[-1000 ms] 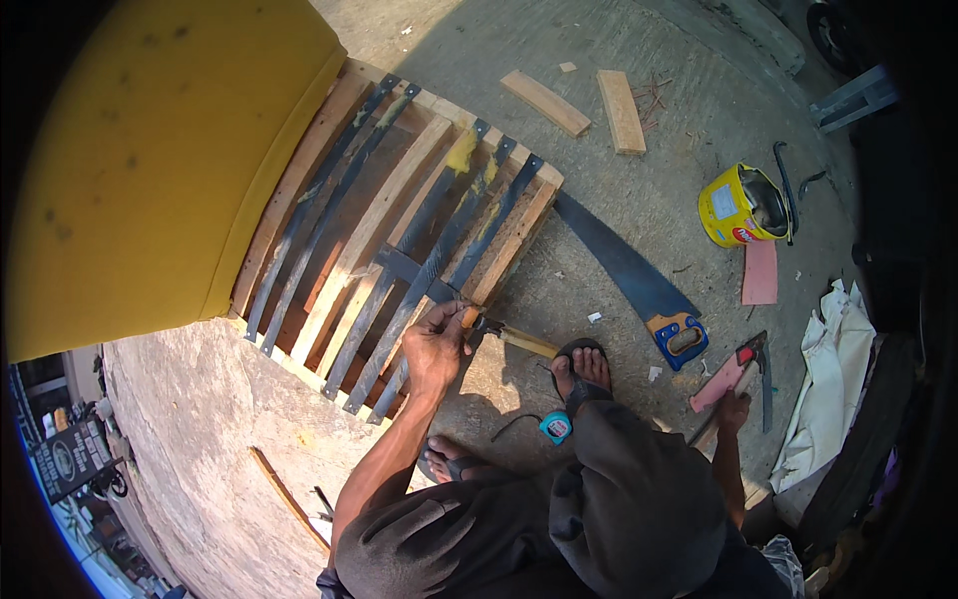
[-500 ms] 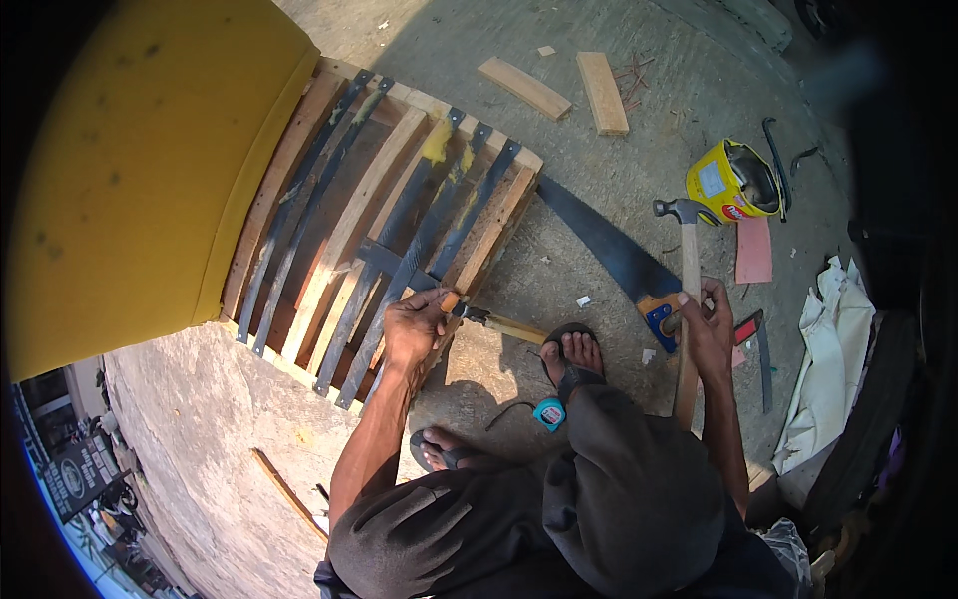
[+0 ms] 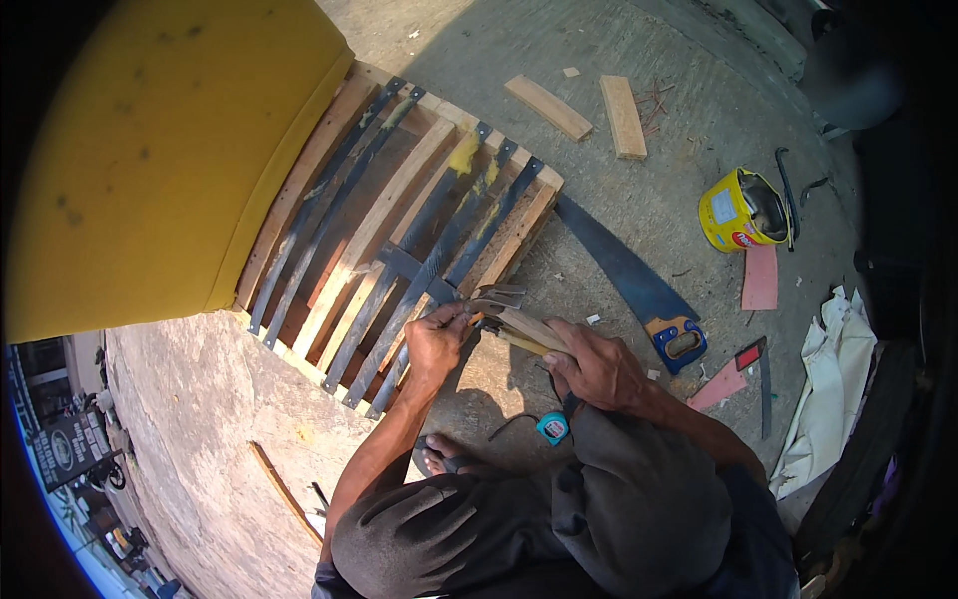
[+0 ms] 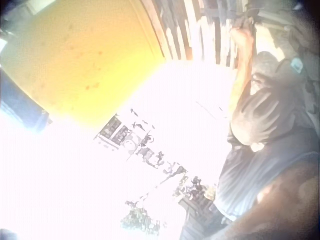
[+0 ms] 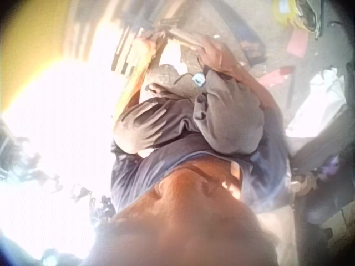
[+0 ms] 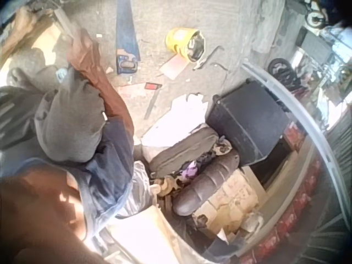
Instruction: The person assembles a wooden structure by hammering nails into wooden slats and metal brackets. They use a hammer to secure the components together, occasionally adjusting the position of the structure.
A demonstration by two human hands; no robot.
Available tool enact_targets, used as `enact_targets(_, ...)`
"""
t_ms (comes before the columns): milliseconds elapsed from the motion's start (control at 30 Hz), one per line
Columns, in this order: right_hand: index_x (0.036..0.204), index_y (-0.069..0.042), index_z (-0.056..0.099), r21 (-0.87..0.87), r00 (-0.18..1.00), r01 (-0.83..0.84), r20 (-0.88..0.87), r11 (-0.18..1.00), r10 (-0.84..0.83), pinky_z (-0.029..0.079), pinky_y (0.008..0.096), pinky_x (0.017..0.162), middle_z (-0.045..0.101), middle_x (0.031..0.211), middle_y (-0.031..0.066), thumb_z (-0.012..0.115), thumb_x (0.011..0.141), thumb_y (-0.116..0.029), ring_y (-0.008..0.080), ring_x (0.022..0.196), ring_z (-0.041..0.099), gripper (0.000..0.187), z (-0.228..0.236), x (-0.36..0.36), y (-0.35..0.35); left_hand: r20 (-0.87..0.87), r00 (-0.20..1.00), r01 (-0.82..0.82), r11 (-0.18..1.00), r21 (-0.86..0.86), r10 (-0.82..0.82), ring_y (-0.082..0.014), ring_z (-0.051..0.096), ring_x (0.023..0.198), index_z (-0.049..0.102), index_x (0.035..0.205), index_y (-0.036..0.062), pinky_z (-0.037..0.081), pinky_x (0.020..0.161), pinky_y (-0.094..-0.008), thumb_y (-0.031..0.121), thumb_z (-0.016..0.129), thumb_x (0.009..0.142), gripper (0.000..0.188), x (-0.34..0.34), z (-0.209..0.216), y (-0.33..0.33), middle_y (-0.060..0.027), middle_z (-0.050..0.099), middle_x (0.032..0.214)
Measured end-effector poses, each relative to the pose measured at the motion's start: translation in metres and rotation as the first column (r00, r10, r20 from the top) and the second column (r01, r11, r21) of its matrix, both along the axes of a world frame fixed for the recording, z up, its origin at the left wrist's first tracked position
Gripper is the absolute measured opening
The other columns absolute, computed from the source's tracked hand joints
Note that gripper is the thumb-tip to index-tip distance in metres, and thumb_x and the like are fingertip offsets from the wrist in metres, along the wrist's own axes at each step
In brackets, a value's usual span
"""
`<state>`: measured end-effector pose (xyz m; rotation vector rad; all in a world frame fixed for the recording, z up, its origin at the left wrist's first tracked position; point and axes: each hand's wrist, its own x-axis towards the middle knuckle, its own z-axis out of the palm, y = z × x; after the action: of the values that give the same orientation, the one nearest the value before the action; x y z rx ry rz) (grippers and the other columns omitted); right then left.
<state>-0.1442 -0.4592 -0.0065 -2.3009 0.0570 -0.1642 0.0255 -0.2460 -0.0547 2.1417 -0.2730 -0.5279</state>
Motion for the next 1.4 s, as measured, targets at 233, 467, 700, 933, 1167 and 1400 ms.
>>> enact_targets(233, 0.139, 0.002, 0.057, -0.258, 0.995, -0.100, -0.005, 0.961, 0.102, 0.055, 0.0382, 0.046, 0.062, 0.082, 0.0144, 0.073, 0.095, -0.018, 0.0266, 0.059, 0.069, 0.050, -0.008, 0.003, 0.003, 0.072, 0.994, 0.079, 0.996, 0.047, -0.083, -0.0173, 0.074, 0.072, 0.080, 0.107, 0.0004, 0.058, 0.066, -0.0335, 0.004, 0.074, 0.091, 0.018, 0.005, 0.003, 0.002, -0.0199, 0.079, 0.087)
enact_targets(467, 0.139, 0.003, 0.056, -0.261, 0.997, -0.069, 0.012, 0.963, 0.075, 0.055, 0.0397, 0.047, 0.063, 0.082, 0.0156, 0.074, 0.095, -0.017, 0.0287, 0.058, 0.069, 0.052, -0.008, 0.007, 0.004, -0.025, 0.999, 0.048, 0.994, 0.094, -0.046, -0.0151, 0.070, 0.065, 0.081, 0.108, 0.0017, 0.056, 0.060, -0.0332, 0.005, 0.076, 0.091, 0.018, 0.006, 0.005, -0.001, -0.0203, 0.078, 0.083)
enact_targets(700, 0.140, 0.003, 0.056, -0.239, 0.997, -0.052, 0.035, 0.970, 0.062, 0.056, 0.0412, 0.048, 0.064, 0.082, 0.0174, 0.071, 0.097, -0.019, 0.0300, 0.061, 0.071, 0.050, -0.005, 0.009, 0.008, -0.048, 0.998, 0.038, 0.998, 0.043, -0.036, -0.0152, 0.071, 0.067, 0.081, 0.107, 0.0008, 0.056, 0.061, -0.0331, 0.006, 0.076, 0.091, 0.018, 0.007, 0.008, -0.002, -0.0206, 0.078, 0.083)
enact_targets(933, 0.140, -0.001, 0.056, -0.192, 0.999, -0.030, -0.040, 0.981, 0.023, 0.056, 0.0438, 0.050, 0.064, 0.085, 0.0194, 0.069, 0.099, -0.022, 0.0336, 0.065, 0.072, 0.049, -0.002, 0.005, 0.009, 0.045, 0.999, 0.031, 0.999, -0.016, -0.030, -0.0075, 0.051, 0.054, 0.082, 0.106, 0.0036, 0.043, 0.050, -0.0310, 0.009, 0.074, 0.092, 0.017, 0.004, -0.005, 0.003, -0.0057, 0.062, 0.060)
enact_targets(1167, 0.141, 0.003, 0.052, -0.082, 0.994, -0.010, -0.109, 0.997, 0.001, 0.059, 0.0467, 0.062, 0.067, 0.095, 0.0246, 0.065, 0.099, -0.016, 0.0404, 0.077, 0.073, 0.048, -0.015, -0.002, 0.006, -0.097, 0.994, 0.065, 0.996, 0.065, -0.059, -0.0145, 0.069, 0.069, 0.081, 0.113, 0.0078, 0.055, 0.064, -0.0342, 0.015, 0.079, 0.092, 0.022, 0.010, 0.010, -0.001, -0.0185, 0.078, 0.089)
enact_targets(1400, 0.138, 0.008, 0.051, 0.015, 0.995, 0.068, 0.068, 0.998, -0.069, 0.061, 0.0454, 0.066, 0.069, 0.105, 0.0296, 0.064, 0.097, -0.012, 0.0424, 0.083, 0.074, 0.048, -0.027, -0.014, 0.003, 0.282, 0.804, 0.268, 0.742, 0.615, -0.524, -0.0297, 0.071, 0.064, 0.069, 0.139, 0.0277, 0.057, 0.057, -0.0429, 0.021, 0.065, 0.097, 0.042, 0.019, 0.028, 0.026, -0.0147, 0.071, 0.076)
